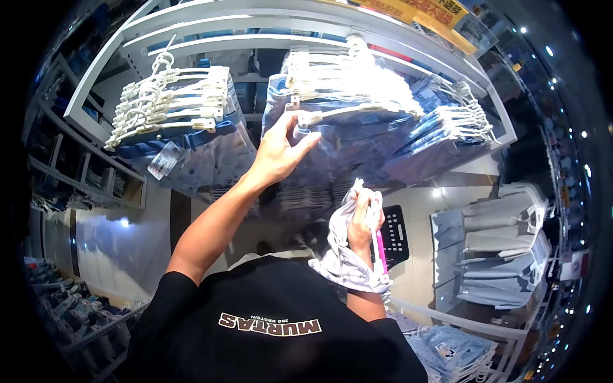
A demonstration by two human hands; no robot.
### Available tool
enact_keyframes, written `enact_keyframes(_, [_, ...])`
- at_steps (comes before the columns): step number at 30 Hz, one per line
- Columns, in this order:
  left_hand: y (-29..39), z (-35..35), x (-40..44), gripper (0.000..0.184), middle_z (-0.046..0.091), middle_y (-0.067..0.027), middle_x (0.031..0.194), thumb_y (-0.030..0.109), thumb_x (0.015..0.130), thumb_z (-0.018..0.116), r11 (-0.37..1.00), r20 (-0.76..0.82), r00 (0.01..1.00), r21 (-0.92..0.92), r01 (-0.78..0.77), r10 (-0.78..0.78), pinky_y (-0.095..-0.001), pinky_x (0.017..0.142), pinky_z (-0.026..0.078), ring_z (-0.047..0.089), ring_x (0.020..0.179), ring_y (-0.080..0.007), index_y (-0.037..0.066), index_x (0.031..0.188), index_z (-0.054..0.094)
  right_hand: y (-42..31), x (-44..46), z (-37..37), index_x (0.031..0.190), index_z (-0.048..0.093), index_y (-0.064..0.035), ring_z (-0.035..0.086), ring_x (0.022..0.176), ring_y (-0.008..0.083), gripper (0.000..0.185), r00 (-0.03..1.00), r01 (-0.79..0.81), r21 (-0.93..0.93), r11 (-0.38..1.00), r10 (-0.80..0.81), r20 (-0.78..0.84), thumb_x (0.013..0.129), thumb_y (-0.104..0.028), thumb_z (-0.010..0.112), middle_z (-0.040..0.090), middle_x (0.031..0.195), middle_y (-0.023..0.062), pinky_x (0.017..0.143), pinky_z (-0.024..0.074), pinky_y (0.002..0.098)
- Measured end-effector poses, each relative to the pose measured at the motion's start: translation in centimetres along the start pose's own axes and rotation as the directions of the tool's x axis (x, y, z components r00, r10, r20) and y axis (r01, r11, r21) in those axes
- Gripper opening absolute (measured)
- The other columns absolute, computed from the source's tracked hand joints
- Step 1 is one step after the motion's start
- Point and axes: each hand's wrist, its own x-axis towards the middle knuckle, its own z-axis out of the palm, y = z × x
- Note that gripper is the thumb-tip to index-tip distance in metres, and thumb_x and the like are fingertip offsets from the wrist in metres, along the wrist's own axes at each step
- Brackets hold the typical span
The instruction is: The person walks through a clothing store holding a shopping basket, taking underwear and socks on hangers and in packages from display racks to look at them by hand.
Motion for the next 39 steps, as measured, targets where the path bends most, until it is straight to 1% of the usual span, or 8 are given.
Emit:
enact_keyframes(3, [2.1,0.2,0.3,0.031,0.063,-0.0031,0.078,0.029,0.089,0.072,0.986,0.072,0.997,0.163,0.016,-0.028,-0.0265,0.064,0.045,0.053,0.069,-0.0097,0.003,0.104,0.066,0.9,-0.4,-0.7,0.095,0.064,0.0031,0.059,0.08,0.0141,0.023,0.998,-0.037,0.072,0.997,0.04,-0.042,0.101,-0.016,0.054,0.061,0.085,0.0062,0.075,0.0455,0.0271])
enact_keyframes(4, [1.7,0.7,0.4,0.031,0.06,-0.0105,0.071,0.035,0.088,0.069,0.988,0.01,1.0,0.149,-0.03,0.028,-0.0362,0.063,0.047,0.059,0.065,-0.0215,0.004,0.093,0.068,1.2,-0.5,-1.1,0.096,0.064,0.0033,0.059,0.08,0.0135,0.021,0.998,-0.048,0.057,0.997,0.05,-0.04,0.1,-0.015,0.055,0.063,0.086,0.0061,0.076,0.0461,0.0268])
enact_keyframes(8, [1.8,1.4,1.2,0.023,0.055,-0.0003,0.068,0.023,0.096,0.064,0.997,0.039,0.997,-0.052,-0.058,0.06,-0.0261,0.057,0.04,0.046,0.061,-0.0081,0.001,0.092,0.064,0.9,-0.4,-1.7,0.097,0.064,0.0034,0.061,0.082,0.0136,0.018,0.997,-0.049,0.05,0.998,0.052,-0.05,0.099,-0.012,0.056,0.066,0.087,0.0071,0.079,0.0477,0.0268])
enact_keyframes(16, [4.9,0.7,-1.0,0.015,0.052,-0.0032,0.068,0.013,0.095,0.061,0.93,0.17,0.917,-0.135,-0.341,0.361,-0.027,0.055,0.038,0.046,0.06,-0.0104,0.0,0.087,0.061,-2.1,1.8,-3.6,0.109,0.061,0.0034,0.058,0.078,0.0097,0.022,0.965,0.062,0.162,0.985,-0.017,-0.263,0.095,-0.013,0.063,0.063,0.088,0.0045,0.074,0.0472,0.0231])
enact_keyframes(19, [3.9,2.0,-4.2,0.011,0.058,-0.0121,0.075,0.01,0.091,0.064,0.947,0.252,0.913,-0.086,-0.309,0.321,-0.033,0.061,0.045,0.058,0.065,-0.0255,-0.001,0.089,0.063,-3.7,2.7,-5.7,0.117,0.06,0.0023,0.056,0.073,0.0082,0.028,0.926,0.114,-0.049,0.992,-0.124,-0.358,0.091,-0.007,0.065,0.062,0.089,0.0025,0.069,0.047,0.0225])
enact_keyframes(25, [2.9,5.4,-9.1,0.013,0.053,-0.0095,0.07,0.007,0.092,0.062,0.973,0.301,0.929,-0.152,-0.176,0.215,-0.03,0.056,0.04,0.051,0.059,-0.0186,-0.002,0.083,0.061,-3.3,2.8,-6.9,0.115,0.063,-0.0035,0.062,0.072,0.0273,0.04,0.96,0.193,-0.398,0.897,-0.257,-0.112,0.076,-0.002,0.071,0.064,0.08,0.0123,0.069,0.0482,0.036])
enact_keyframes(31, [1.2,6.7,-11.1,0.018,0.062,-0.0134,0.089,0.005,0.086,0.069,0.928,0.39,0.845,-0.215,-0.303,0.366,-0.0302,0.07,0.048,0.06,0.073,-0.0238,-0.003,0.099,0.06,-2.9,1.3,-9.2,0.105,0.065,-0.0023,0.061,0.073,0.0257,0.041,0.958,0.113,-0.535,0.837,-0.235,-0.165,0.07,-0.011,0.084,0.063,0.078,0.0093,0.071,0.0482,0.0367])
enact_keyframes(39, [-9.8,7.6,-14.8,0.024,0.07,-0.0136,0.101,-0.005,0.085,0.058,1.0,0.678,0.735,0.001,0.009,-0.008,-0.0303,0.085,0.049,0.065,0.092,-0.0209,-0.004,0.109,0.065,-3.1,1.3,-11.3,0.109,0.062,-0.0057,0.053,0.065,0.0221,0.045,0.892,0.049,-0.43,0.901,-0.233,-0.387,0.071,-0.015,0.084,0.051,0.068,0.0052,0.063,0.0416,0.0352])
